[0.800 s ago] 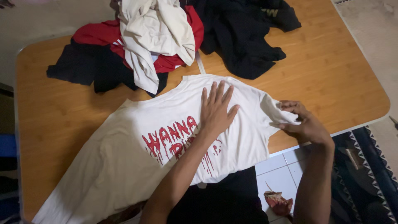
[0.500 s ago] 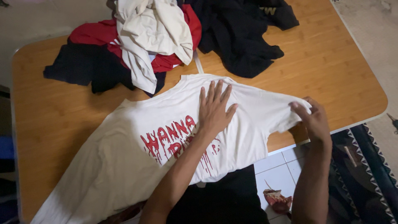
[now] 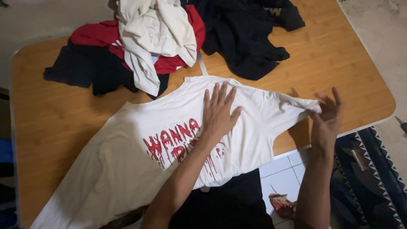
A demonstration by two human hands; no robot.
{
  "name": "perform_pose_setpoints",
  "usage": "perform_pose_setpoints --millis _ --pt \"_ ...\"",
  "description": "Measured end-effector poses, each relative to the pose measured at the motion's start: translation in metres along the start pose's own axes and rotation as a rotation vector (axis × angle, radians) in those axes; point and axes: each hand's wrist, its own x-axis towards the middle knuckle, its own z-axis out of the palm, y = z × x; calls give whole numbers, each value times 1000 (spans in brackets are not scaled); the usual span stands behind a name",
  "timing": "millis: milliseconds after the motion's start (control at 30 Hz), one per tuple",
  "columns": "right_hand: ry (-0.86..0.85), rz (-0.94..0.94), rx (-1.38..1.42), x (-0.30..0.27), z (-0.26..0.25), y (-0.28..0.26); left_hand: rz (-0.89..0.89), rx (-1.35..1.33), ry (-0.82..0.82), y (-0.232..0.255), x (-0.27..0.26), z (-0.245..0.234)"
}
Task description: The person smooths out t-shirts on a table, places hangers into them, and hangs them on a nearby rack. This is repeated for multiple shirts.
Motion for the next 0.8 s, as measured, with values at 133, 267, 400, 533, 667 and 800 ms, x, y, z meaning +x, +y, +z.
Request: perform_pose_setpoints --millis 133,267,400,533,667,800 --pt "56 95 -321 1 -16 41 21 11 37 0 0 0" --pt "33 82 -579 -10 -1 53 16 21 29 -1 0 1" --pt "59 121 -582 -14 9 48 8 0 6 0 1 -1" --pt "100 -110 -273 -17 6 48 20 14 33 1 0 1" --pt "129 -8 -206 -12 13 26 31 13 42 -1 -1 1" --pt "187 175 -220 -13 24 -1 23 0 31 0 1 0"
